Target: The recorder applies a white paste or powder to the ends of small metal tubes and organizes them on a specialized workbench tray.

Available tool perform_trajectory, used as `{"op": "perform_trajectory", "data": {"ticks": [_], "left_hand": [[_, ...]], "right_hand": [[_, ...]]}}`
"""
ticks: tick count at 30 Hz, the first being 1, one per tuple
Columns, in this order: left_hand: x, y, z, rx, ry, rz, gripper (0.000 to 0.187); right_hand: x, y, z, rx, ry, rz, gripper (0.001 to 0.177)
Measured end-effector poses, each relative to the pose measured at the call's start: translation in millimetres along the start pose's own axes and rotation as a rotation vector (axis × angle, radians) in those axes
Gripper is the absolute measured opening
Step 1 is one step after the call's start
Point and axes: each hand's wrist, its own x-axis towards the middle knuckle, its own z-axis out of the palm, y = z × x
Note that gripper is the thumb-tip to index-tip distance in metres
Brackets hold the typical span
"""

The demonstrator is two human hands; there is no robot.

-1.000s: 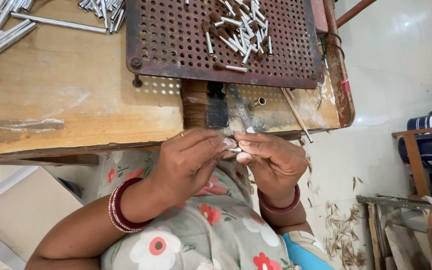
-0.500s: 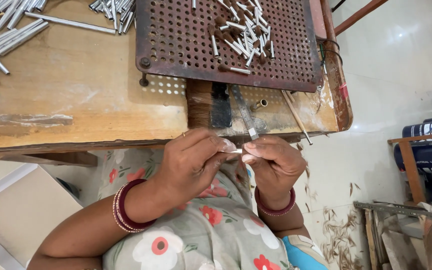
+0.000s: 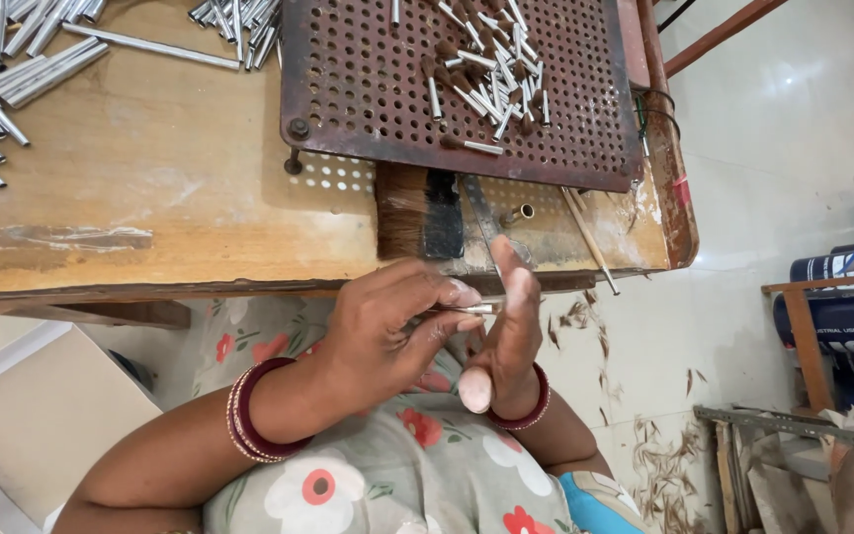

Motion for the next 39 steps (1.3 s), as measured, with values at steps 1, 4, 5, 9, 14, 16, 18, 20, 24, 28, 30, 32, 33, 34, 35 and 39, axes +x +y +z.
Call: {"op": "perform_trajectory", "data": {"ticks": [1,4,5,9,14,16,18,20,24,28,30,32,33,34,35,39], "left_hand": [[0.2,0.3,0.8,0.0,-0.001,0.003,0.02],[-1.9,1.7,2.4,0.013,0.002,0.01,0.02],[-2.1,1.6,2.4,0.013,-0.016,-0.008,0.02],[-4.6,-3.3,0.5,0.024,-0.12,-0.087,0.016],[3.3,-12.4,-28.7,0.491,-0.034,-0.063,0.014],[14.7,-6.9,-40.8,0.762,0.039,-0.11,0.011],[32.4,6.2,-50.5,1.049,0.22,0.168,0.022],[18.9,-7.2,-34.8,0.751,0.136,0.127,0.019],[-6.1,-31.7,6.1,-0.242,0.028,-0.238,0.011],[-7.4,-32.3,14.9,-0.298,0.123,-0.175,0.011],[-9.4,-35.2,9.2,-0.341,0.272,-0.295,0.009],[-6.9,-36.3,4.0,-0.401,0.321,-0.287,0.011],[-4.1,-37.0,0.4,-0.46,0.364,-0.276,0.014],[-3.7,-39.8,-0.4,-0.457,0.374,-0.268,0.014],[-4.0,-42.5,-1.9,-0.482,0.371,-0.284,0.013],[-2.2,-50.0,-4.3,-0.497,0.394,-0.34,0.012]], "right_hand": [[-0.9,1.1,0.1,-0.002,0.002,-0.002,0.096],[-3.4,1.5,0.8,-0.046,0.088,-0.052,0.098],[-2.0,1.7,0.9,-0.026,0.114,-0.045,0.087],[2.8,1.1,-0.6,-0.001,0.266,-0.001,0.028],[-0.6,12.3,9.3,0.219,0.44,0.111,0.025],[-5.3,15.2,9.4,0.305,0.53,0.18,0.027],[-4.4,16.7,8.1,0.467,0.493,0.327,0.023],[1.2,11.6,9.5,0.52,0.467,0.356,0.018],[-5.3,8.6,5.2,0.49,0.249,0.347,0.018],[5.2,33.2,-25.2,0.242,0.164,0.264,0.021],[-0.9,73.8,-46.8,-0.434,0.298,0.387,0.018],[-4.0,96.5,-64.9,-0.588,0.23,0.439,0.019],[-2.8,109.3,-73.4,-0.744,0.168,0.492,0.021],[-7.8,110.7,-76.7,-0.74,0.168,0.481,0.021],[-12.2,112.9,-78.7,-0.77,0.094,0.519,0.019],[-10.8,48.7,-92.1,-0.626,-0.015,0.57,0.016]]}}
